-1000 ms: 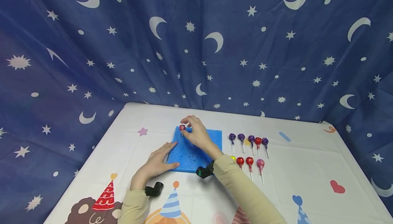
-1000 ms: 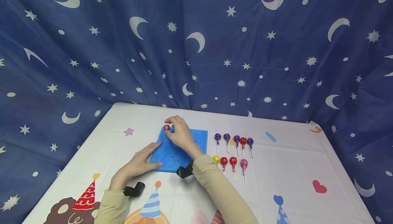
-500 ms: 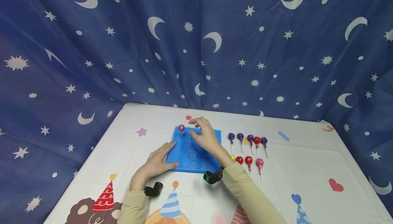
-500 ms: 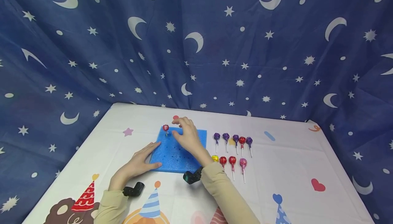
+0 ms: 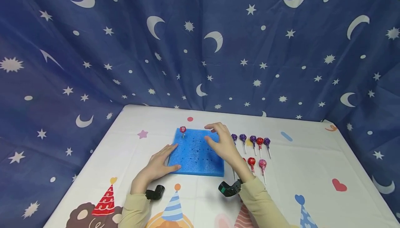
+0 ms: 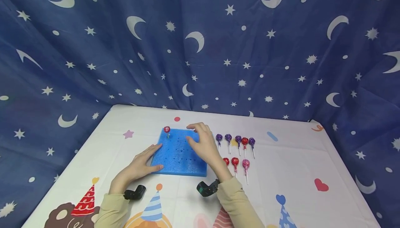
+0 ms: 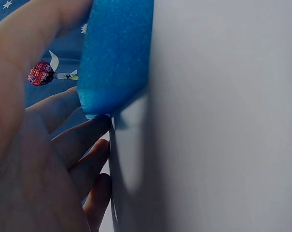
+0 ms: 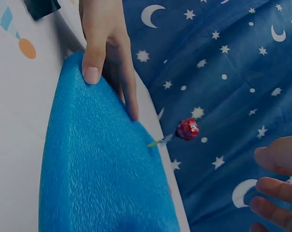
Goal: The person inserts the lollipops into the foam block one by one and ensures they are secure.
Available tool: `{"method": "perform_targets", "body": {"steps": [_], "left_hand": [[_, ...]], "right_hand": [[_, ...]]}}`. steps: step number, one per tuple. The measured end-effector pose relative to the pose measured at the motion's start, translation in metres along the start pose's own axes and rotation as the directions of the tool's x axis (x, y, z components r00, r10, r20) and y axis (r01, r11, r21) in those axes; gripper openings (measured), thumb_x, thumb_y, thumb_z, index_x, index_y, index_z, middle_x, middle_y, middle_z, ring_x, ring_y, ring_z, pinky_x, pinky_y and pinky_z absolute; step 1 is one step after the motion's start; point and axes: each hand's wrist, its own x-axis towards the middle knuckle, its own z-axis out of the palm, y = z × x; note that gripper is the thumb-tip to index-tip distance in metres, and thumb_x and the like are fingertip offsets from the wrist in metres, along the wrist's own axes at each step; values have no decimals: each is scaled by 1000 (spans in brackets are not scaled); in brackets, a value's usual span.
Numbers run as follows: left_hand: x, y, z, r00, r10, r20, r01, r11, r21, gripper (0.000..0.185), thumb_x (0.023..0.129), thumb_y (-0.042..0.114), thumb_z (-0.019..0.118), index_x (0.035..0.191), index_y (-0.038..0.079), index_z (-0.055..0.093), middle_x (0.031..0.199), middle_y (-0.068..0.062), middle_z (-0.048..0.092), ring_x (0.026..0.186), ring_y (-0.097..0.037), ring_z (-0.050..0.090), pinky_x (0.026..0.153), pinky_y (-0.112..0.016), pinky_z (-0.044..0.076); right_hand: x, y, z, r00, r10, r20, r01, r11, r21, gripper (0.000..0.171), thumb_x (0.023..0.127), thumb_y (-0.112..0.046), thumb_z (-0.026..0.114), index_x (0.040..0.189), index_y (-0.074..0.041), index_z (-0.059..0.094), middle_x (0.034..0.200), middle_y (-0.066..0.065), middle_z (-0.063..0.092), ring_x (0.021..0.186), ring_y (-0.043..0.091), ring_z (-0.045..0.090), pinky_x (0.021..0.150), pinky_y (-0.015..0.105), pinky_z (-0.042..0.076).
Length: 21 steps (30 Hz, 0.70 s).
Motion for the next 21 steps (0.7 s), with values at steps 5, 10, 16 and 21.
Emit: {"method": "perform_targets", "body": {"steps": [5,10,16,21], "left_hand": [[1,1,-1,1000,0,1,0,1000,6,84,83,45,70,152,17,31,157,-13,31,148,-36,21,113,-67,16],[1,2,-1,1000,0,-3,0,1000,5,84,83,45,70,151,17,31,157,-13,31,148,-36,21,113,-67,16],[-1,1,1,1000,4,-3,-4,1000,10,84,83,44,70,151,16,31,157,-14,31,148,-37,21,113,-67,17],[-1,1,0,1000,2,-7,-2,1000,6,84,83,45,70,151,17,31,157,-14,31,148,-37,20,113,-67,16]], "right_hand": [[-13,4,-14,1000,-26,-10,25,998,-59,33,89,-20,68,121,-17,61,118,1,62,110,26,56,92,45,47],[-28,8,-24,998,-54,-16,52,993,-110,37,87,-20,70,122,-18,61,118,0,63,108,22,57,90,44,48],[-49,16,-36,1000,-19,-17,17,991,-129,34,85,-19,72,118,-16,64,116,1,64,108,21,57,91,48,48],[-64,26,-42,999,44,-26,-47,989,-140,33,85,-18,72,117,-16,64,117,2,65,109,21,58,94,51,47]]}}
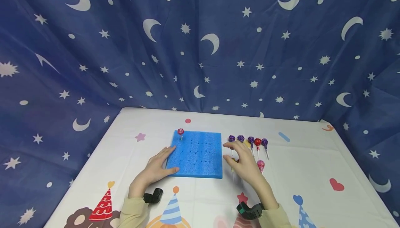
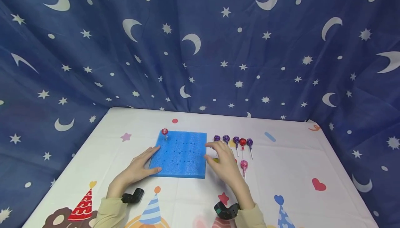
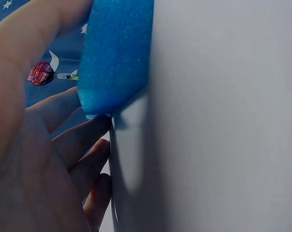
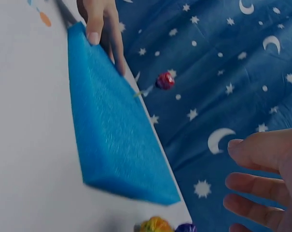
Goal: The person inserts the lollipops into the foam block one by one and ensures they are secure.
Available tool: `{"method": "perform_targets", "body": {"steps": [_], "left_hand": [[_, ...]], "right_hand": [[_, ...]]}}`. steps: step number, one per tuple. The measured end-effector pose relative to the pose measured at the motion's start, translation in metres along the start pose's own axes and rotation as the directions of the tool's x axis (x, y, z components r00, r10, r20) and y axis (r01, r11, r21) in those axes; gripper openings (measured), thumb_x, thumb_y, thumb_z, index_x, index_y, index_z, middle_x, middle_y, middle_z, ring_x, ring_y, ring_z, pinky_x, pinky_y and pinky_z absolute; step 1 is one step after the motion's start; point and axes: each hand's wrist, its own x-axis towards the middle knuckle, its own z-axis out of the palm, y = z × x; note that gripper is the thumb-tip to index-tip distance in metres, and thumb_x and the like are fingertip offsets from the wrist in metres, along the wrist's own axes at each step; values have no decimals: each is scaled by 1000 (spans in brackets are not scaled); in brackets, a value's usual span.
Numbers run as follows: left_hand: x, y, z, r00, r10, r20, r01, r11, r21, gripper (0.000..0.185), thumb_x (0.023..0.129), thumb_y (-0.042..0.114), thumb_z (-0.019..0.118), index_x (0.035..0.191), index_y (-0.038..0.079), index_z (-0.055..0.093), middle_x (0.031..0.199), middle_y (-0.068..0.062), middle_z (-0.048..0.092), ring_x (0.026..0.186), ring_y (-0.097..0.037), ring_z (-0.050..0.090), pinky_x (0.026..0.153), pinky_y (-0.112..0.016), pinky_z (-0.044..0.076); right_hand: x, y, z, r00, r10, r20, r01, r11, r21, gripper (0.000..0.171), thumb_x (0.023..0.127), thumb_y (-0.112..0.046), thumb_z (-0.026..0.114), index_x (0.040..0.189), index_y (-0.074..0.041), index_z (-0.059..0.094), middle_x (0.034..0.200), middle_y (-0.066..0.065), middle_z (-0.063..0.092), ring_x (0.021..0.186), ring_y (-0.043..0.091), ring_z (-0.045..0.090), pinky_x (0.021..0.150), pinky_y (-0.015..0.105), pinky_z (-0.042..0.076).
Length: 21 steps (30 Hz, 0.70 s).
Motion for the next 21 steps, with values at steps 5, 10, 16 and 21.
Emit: {"method": "perform_targets", "body": {"steps": [5,10,16,21], "left_hand": [[0,-1,1,1000,-9,3,9,1000,-1,84,83,46,70,152,18,30,158,-13,30,148,-36,20,113,-67,15],[1,-1,1,1000,0,1,0,1000,8,84,83,47,69,152,19,30,158,-13,30,148,-36,20,113,-67,16],[2,-3,1,1000,0,1,0,1000,13,84,83,48,69,152,19,29,158,-13,29,148,-36,20,113,-67,16],[2,-3,2,1000,2,-1,-2,1000,20,85,83,48,69,152,18,29,158,-13,30,148,-37,20,113,-67,17]], "right_hand": [[-13,9,-5,996,90,-8,-90,996,27,32,86,-17,71,117,-16,64,115,3,65,107,21,58,87,45,52],[-23,18,-11,986,160,-48,-159,987,16,32,85,-15,72,116,-16,65,113,4,65,105,20,58,81,40,52],[-30,29,-20,973,219,-69,-219,976,3,31,86,-14,71,117,-14,64,112,8,65,102,24,58,79,36,50],[-33,39,-27,965,248,-84,-251,968,-20,32,86,-13,70,118,-13,64,111,11,65,101,26,57,77,35,49]]}}
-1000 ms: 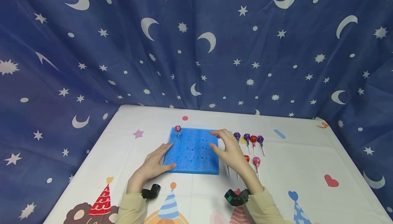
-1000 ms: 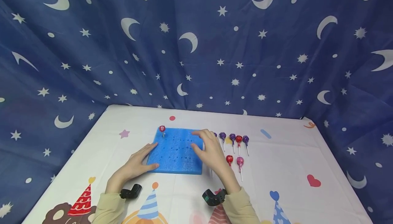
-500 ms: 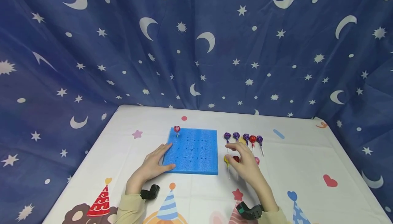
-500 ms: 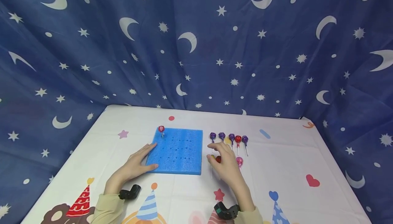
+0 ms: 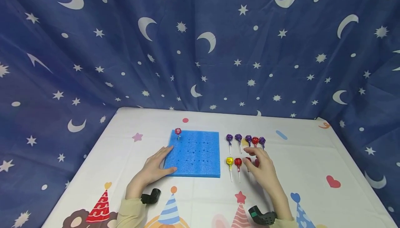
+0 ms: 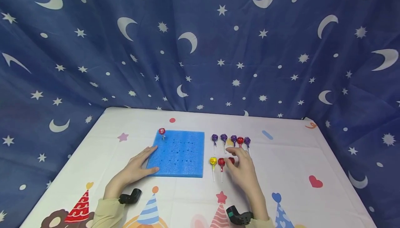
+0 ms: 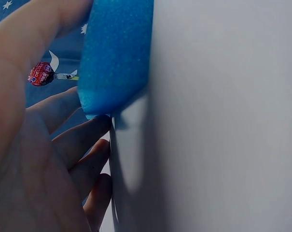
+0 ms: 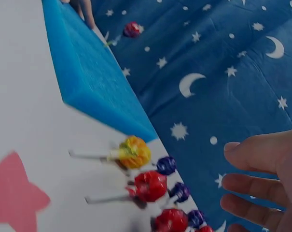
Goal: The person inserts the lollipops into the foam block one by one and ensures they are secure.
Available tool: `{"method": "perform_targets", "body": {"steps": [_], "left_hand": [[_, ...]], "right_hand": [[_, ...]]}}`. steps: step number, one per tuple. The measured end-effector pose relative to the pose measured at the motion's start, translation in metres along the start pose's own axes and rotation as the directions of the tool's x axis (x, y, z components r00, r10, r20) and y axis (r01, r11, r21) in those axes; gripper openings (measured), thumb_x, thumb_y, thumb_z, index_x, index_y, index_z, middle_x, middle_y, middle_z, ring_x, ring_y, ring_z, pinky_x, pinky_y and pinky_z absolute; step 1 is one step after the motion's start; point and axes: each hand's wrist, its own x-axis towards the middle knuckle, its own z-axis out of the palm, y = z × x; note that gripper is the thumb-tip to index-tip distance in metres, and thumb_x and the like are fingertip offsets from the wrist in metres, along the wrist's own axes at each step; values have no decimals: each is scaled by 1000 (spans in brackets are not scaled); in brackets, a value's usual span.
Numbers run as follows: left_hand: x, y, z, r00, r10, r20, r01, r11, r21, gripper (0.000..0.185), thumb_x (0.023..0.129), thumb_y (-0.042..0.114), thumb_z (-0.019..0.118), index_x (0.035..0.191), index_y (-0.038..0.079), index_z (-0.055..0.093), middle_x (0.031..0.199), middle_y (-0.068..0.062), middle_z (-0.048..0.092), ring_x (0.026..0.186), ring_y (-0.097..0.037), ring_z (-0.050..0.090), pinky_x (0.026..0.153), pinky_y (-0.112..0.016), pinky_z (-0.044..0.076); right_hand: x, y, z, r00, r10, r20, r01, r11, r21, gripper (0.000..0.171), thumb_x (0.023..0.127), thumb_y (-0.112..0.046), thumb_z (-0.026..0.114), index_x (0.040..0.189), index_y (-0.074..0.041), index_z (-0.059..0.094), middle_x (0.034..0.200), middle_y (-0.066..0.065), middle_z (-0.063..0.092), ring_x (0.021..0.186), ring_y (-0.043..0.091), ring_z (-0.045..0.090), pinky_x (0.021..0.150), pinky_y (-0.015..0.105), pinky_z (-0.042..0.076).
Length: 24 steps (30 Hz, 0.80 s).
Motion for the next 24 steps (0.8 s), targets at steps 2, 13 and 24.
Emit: {"method": "perform_targets", "body": {"steps": [2,13,24], "left_hand": [[-1,0,0,1000,1,-4,-1,1000,-1,85,83,48,69,152,18,29,158,-14,30,148,-37,21,112,-68,17],[-2,2,-3,1000,-14,7,14,1000,-10,85,84,47,69,152,17,29,158,-14,28,148,-38,19,112,-68,15],[-1,3,-2,1000,3,7,-3,1000,2,84,84,47,68,152,17,29,158,-14,29,148,-38,20,112,-69,17]], "right_hand": [[0,4,-2,1000,18,0,-18,1000,-10,33,87,-14,70,119,-13,63,113,11,64,105,27,57,83,41,51],[-1,28,-19,996,84,6,-84,996,29,32,89,-13,67,120,-7,61,119,13,62,110,31,57,96,52,46],[-3,45,-25,991,127,37,-126,992,-21,33,89,-13,66,120,-5,60,119,14,62,104,29,60,91,48,52]]}}
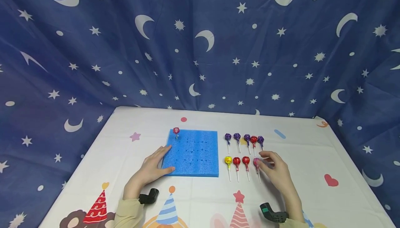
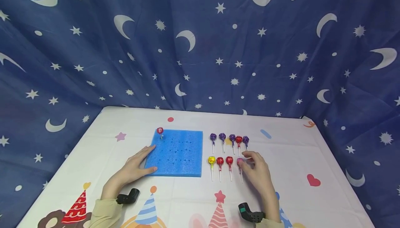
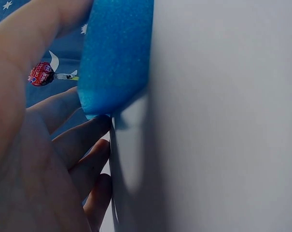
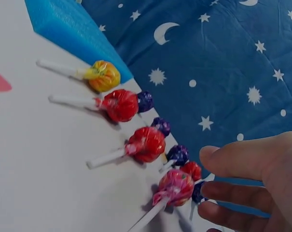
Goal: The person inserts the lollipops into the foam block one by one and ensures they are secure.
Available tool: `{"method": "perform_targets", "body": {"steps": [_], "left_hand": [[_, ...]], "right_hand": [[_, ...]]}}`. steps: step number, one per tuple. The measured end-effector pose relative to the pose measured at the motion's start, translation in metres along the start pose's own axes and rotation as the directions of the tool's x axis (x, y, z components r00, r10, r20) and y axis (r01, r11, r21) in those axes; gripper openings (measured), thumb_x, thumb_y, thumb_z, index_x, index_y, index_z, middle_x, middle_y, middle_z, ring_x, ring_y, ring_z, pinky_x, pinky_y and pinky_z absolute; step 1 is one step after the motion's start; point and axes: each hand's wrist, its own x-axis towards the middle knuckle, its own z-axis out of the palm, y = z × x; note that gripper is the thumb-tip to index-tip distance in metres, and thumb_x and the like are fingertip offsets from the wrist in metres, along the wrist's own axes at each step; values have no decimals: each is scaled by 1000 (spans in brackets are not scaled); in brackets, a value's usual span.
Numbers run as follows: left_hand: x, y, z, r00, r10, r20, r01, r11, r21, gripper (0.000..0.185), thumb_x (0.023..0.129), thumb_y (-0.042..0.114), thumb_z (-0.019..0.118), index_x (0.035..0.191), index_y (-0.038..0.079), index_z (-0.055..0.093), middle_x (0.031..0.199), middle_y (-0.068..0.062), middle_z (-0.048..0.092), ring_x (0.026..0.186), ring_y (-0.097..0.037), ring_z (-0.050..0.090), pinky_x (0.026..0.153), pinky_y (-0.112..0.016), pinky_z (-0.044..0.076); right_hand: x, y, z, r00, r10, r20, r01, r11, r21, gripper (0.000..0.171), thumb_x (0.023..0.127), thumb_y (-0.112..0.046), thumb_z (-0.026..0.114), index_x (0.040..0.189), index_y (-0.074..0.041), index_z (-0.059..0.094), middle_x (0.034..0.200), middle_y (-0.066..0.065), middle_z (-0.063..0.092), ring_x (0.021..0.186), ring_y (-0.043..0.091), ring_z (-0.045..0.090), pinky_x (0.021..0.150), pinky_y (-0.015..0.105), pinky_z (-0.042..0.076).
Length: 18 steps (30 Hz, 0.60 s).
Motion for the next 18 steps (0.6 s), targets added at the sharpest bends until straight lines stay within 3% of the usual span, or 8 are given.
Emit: {"method": "perform_targets", "body": {"steps": [5,10,18], "left_hand": [[0,0,0,1000,-2,-6,2,1000,4,85,84,47,68,152,17,28,158,-14,29,148,-37,20,112,-69,17],[1,0,0,1000,-1,-8,1,1000,9,85,84,47,68,152,17,29,158,-15,29,148,-38,20,112,-69,17],[1,1,1,1000,-14,2,14,1000,4,85,84,47,68,152,17,28,158,-15,28,148,-38,19,112,-70,15]], "right_hand": [[2,4,4,999,37,29,-35,998,-54,35,88,-15,67,121,-6,60,113,13,64,97,23,61,84,37,52],[4,4,8,994,90,56,-85,993,-76,39,88,-19,67,124,-8,58,113,13,64,97,24,59,83,37,49],[2,5,14,996,82,32,-78,991,-110,39,86,-19,69,122,-6,60,106,13,65,92,23,58,75,32,47]]}}
